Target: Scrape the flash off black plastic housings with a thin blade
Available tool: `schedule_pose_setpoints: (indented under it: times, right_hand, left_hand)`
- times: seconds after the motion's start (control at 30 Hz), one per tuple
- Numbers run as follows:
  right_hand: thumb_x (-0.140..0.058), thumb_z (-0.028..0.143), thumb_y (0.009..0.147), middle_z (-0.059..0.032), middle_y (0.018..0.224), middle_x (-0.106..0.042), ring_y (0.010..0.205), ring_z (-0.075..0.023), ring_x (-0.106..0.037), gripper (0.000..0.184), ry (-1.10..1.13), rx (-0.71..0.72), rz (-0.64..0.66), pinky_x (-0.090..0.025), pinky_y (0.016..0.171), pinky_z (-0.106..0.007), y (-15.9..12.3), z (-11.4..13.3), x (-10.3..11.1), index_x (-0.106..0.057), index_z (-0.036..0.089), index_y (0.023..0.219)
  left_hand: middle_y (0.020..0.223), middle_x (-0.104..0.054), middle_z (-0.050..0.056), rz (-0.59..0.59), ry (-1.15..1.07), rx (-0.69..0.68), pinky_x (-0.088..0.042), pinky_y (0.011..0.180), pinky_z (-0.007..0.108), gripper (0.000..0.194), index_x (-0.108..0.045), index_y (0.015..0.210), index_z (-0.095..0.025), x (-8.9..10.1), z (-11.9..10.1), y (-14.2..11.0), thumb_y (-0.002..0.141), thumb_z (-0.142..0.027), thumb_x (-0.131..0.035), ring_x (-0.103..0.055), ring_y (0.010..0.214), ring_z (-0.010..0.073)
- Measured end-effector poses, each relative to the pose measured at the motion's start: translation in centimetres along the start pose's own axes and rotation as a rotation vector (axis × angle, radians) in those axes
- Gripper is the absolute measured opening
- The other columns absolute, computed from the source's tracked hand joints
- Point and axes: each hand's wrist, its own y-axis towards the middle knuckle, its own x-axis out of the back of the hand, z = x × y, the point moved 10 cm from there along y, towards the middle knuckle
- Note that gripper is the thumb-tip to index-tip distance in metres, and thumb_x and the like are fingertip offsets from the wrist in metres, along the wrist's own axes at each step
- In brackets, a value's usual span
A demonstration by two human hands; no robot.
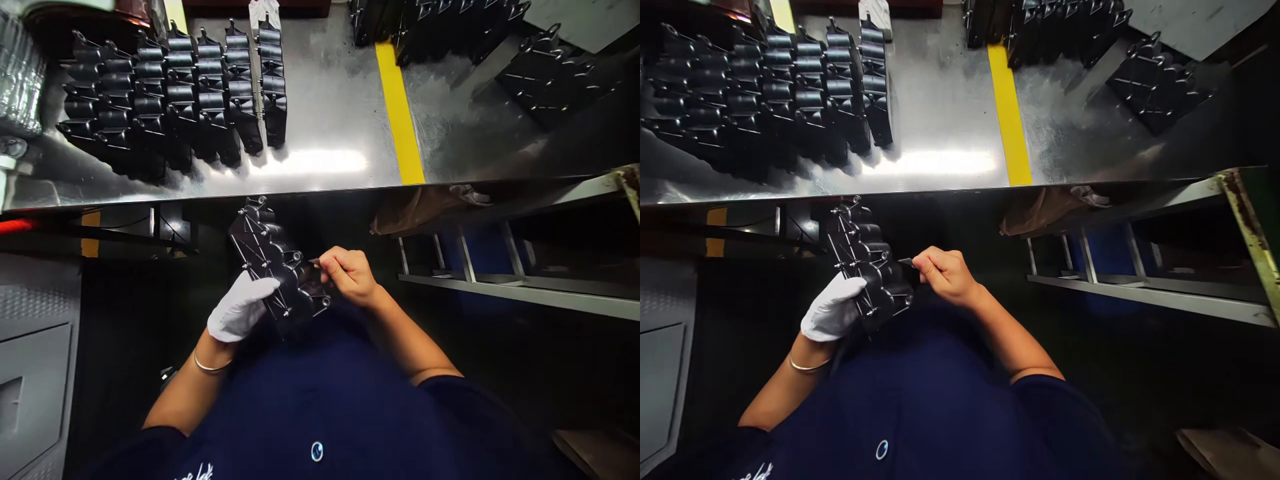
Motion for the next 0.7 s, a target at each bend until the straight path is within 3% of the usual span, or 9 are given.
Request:
schedule_pose_setpoints:
  times: [0.07,0.17,0.23,0.33,0.43,0.57,0.7]
  right_hand:
    - [-0.036,0.040,0.099,0.0003,0.058,-0.056,0.050,-0.0088,-0.050,0.040,-0.041,0.192,0.135,-0.039,0.050,-0.023,-0.4,2.6,-0.8,-0.057,0.018,0.073]
    - [-0.045,0.060,0.091,0.0009,0.056,-0.050,0.050,-0.0098,-0.045,0.047,-0.137,0.389,0.245,-0.033,0.048,-0.025,-1.0,5.1,-1.6,-0.055,0.018,0.070]
    - [-0.051,0.068,0.084,0.0030,0.053,-0.043,0.048,-0.0091,-0.038,0.053,-0.200,0.408,0.283,-0.027,0.046,-0.025,-1.1,5.5,-2.0,-0.049,0.019,0.063]
    - [-0.051,0.066,0.084,0.0042,0.050,-0.037,0.047,-0.0083,-0.033,0.056,-0.208,0.408,0.311,-0.024,0.046,-0.025,-1.0,5.4,-2.2,-0.039,0.020,0.055]
    - [-0.056,0.060,0.084,0.0048,0.049,-0.035,0.046,-0.0080,-0.032,0.054,-0.169,0.464,0.242,-0.024,0.046,-0.025,-1.1,5.7,-1.6,-0.036,0.020,0.053]
    - [-0.058,0.058,0.084,0.0027,0.052,-0.045,0.049,-0.0091,-0.040,0.046,-0.189,0.481,0.075,-0.029,0.048,-0.024,-0.8,5.8,-0.2,-0.046,0.020,0.061]
    - [-0.055,0.053,0.089,0.0037,0.048,-0.038,0.047,-0.0090,-0.034,0.050,-0.290,0.497,0.049,-0.023,0.047,-0.026,-0.8,5.9,-0.2,-0.039,0.020,0.054]
  left_hand:
    - [0.089,-0.076,0.006,0.012,0.086,-0.050,-0.059,0.074,0.031,0.038,-0.072,0.098,-0.016,0.2,-0.9,0.0,0.061,-0.020,-0.081,-0.072,0.079,0.0227]
    - [0.099,-0.075,0.008,0.042,0.185,-0.061,-0.057,0.078,0.031,0.045,-0.071,0.105,-0.016,0.4,-1.4,0.3,0.061,-0.020,-0.081,-0.071,0.088,0.0249]
    - [0.102,-0.075,0.009,0.058,0.200,-0.061,-0.057,0.079,0.031,0.043,-0.071,0.105,-0.016,0.4,-1.3,0.5,0.063,-0.020,-0.081,-0.071,0.089,0.0251]
    - [0.105,-0.074,0.007,0.062,0.140,-0.062,-0.057,0.080,0.031,0.047,-0.070,0.110,-0.019,0.4,-0.9,0.5,0.064,-0.020,-0.080,-0.070,0.092,0.0250]
    - [0.103,-0.075,0.008,0.057,0.080,-0.045,-0.058,0.081,0.034,0.050,-0.068,0.114,-0.019,0.3,-0.2,0.5,0.065,-0.022,-0.080,-0.071,0.093,0.0263]
    - [0.097,-0.076,0.007,-0.001,0.048,-0.030,-0.058,0.080,0.035,0.047,-0.068,0.114,-0.018,0.8,0.3,0.7,0.068,-0.023,-0.078,-0.072,0.089,0.0259]
    - [0.095,-0.076,0.006,-0.050,0.010,-0.037,-0.058,0.082,0.034,0.043,-0.070,0.109,-0.018,1.1,0.5,0.9,0.069,-0.026,-0.079,-0.072,0.087,0.0240]
